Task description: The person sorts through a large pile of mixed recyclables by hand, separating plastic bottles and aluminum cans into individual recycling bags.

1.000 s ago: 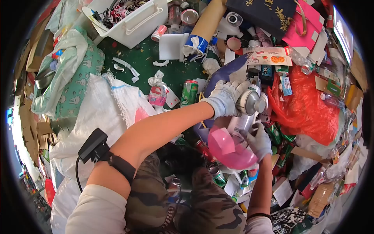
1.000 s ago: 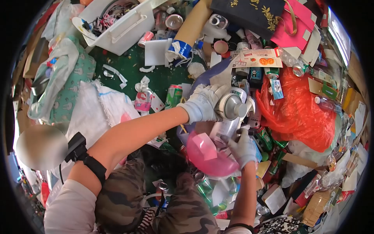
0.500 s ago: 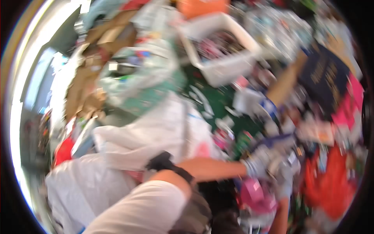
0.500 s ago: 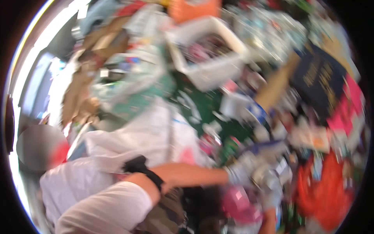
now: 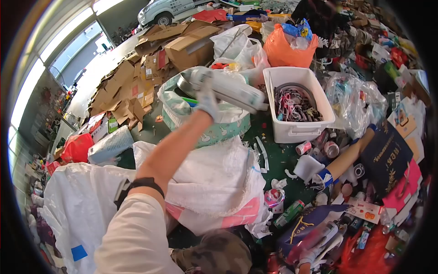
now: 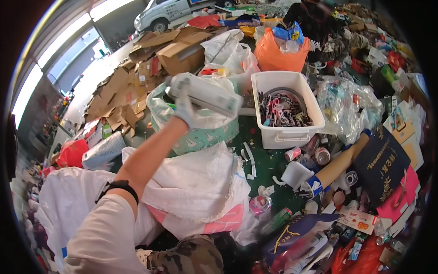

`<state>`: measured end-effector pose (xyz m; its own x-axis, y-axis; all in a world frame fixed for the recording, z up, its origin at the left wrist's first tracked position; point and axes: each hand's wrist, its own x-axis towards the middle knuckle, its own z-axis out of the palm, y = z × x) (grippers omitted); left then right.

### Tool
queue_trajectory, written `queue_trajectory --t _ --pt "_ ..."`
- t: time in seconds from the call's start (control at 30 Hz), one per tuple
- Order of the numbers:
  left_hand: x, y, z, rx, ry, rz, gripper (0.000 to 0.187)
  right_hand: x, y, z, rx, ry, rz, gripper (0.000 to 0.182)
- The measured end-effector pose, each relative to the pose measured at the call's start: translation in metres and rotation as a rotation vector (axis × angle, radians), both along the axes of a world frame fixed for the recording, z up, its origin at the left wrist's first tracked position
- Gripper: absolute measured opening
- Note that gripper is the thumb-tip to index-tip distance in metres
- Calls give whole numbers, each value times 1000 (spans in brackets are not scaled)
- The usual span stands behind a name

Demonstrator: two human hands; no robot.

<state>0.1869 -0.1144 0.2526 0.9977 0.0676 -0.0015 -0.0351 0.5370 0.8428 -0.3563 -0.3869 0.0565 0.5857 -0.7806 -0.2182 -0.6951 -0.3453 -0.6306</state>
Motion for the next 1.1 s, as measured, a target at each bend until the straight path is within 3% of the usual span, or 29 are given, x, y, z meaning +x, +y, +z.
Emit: queue_trajectory --t 0.07,0.13,0.17,0.23,0.27,0.33,0.4,0.5,0.57,0.67,0.73,0.77,0.8,0.83,0.87,0.9,0.93,1.0,1.03,1.1 --pt "28 39 -1 -46 57 34 72 6 -4 10 124 -171 -117 70" --pt "18 54 3 913 385 428 74 8 -6 31 248 -341 -237 71" --pt "16 62 -12 889 395 425 74 9 -7 47 297 -418 -274 71" --pt "17 69 -52 1971 -543 346 74 11 -10 80 392 -533 -337 71" --pt "11 64 -53 1950 -535 337 74 12 -12 97 425 -575 -347 72" --pt "-4 61 -59 2209 -294 -287 55 19 -11 132 491 -643 -332 72" --pt "-2 66 -124 2275 -488 -227 28 30 -8 165 558 -690 -279 72" --pt "-62 76 -76 2073 -395 -251 15 67 2 206 658 -713 -138 73" --pt "-82 97 -65 1935 -561 -149 15 113 9 227 732 -711 16 74" --pt "-102 107 -61 2083 -464 -269 23 226 34 258 843 -666 341 74" --pt "-111 110 -66 2048 -519 -203 25 321 60 270 762 -605 748 64" --pt "-114 110 -69 2003 -575 -149 27 359 90 279 895 -593 706 58" --pt "-115 111 -73 2002 -615 -117 28 408 83 256 331 -670 1167 57" --pt "-114 112 -77 2086 -631 -75 26 441 117 264 998 -688 939 63" --pt "-114 112 -80 2164 -668 -61 25 481 129 245 1027 -619 918 76" --pt "-112 115 -81 2223 -778 58 17 502 128 234 896 -451 914 85" --pt "-110 117 -79 2482 -769 41 10 503 129 225 688 -519 870 85" --pt "-89 152 -100 2181 -832 104 16 462 101 211 462 -486 936 80" --pt "-70 170 -103 2334 -1142 385 26 425 81 218 326 -332 1008 82" --pt "-7 216 -95 881 -425 51 42 347 23 173 -357 -264 1136 85"
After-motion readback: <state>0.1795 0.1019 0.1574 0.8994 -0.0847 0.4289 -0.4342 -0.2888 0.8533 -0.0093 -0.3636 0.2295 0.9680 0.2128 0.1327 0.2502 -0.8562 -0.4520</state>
